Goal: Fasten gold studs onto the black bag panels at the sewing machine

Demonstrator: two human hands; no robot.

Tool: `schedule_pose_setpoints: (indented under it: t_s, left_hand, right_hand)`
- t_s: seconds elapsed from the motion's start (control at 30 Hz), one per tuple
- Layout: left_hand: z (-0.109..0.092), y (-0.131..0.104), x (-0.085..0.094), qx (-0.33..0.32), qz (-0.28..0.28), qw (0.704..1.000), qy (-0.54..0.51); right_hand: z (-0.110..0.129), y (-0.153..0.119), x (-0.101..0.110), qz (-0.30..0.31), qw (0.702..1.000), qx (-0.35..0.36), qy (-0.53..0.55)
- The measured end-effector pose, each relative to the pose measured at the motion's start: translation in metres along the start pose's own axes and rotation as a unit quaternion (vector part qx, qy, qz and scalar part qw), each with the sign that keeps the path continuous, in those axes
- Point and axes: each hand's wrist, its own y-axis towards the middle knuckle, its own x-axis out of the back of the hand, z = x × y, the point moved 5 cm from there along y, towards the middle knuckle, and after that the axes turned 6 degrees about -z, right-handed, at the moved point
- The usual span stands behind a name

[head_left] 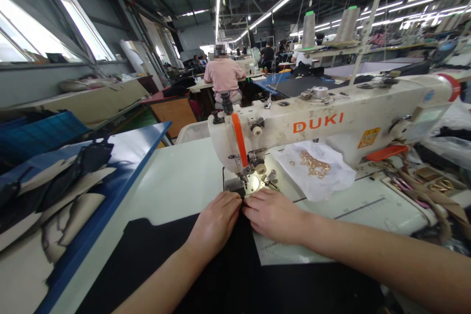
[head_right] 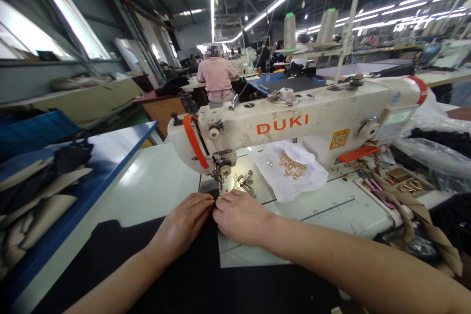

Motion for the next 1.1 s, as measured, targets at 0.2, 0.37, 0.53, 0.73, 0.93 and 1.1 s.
schedule_pose_setpoints:
  t_s: [0.2,0.37,0.53,0.73,0.93,1.1]
  left_hand:
    - [-0.001,-0.001,0.0,0.01,-0.012,1.0,-0.006]
    - [-0.002,-0.002,0.0,0.012,-0.019,1.0,-0.003]
    - [0.0,0.003,-0.005,0.007,-0.016,1.0,-0.006]
    - [0.012,0.012,-0.015,0.0,-0.022,1.0,-0.009]
    - [0.019,0.018,-0.017,-0.021,-0.038,0.999,-0.01]
    - [0.025,0.02,-0.02,-0.023,-0.032,0.999,-0.005]
  right_hand:
    - [-0.002,-0.001,-0.003,-0.015,1.0,0.005,-0.006]
    - [0.001,-0.001,-0.004,-0.004,0.999,0.021,-0.03]
    - [-0.004,-0.001,-0.003,0.013,0.999,0.021,-0.045]
    - [-0.017,0.003,-0.005,0.023,0.998,0.005,-0.052]
    - [-0.026,0.005,-0.011,0.011,0.998,-0.01,-0.06]
    - [-0.031,0.007,-0.011,0.006,0.998,-0.014,-0.067]
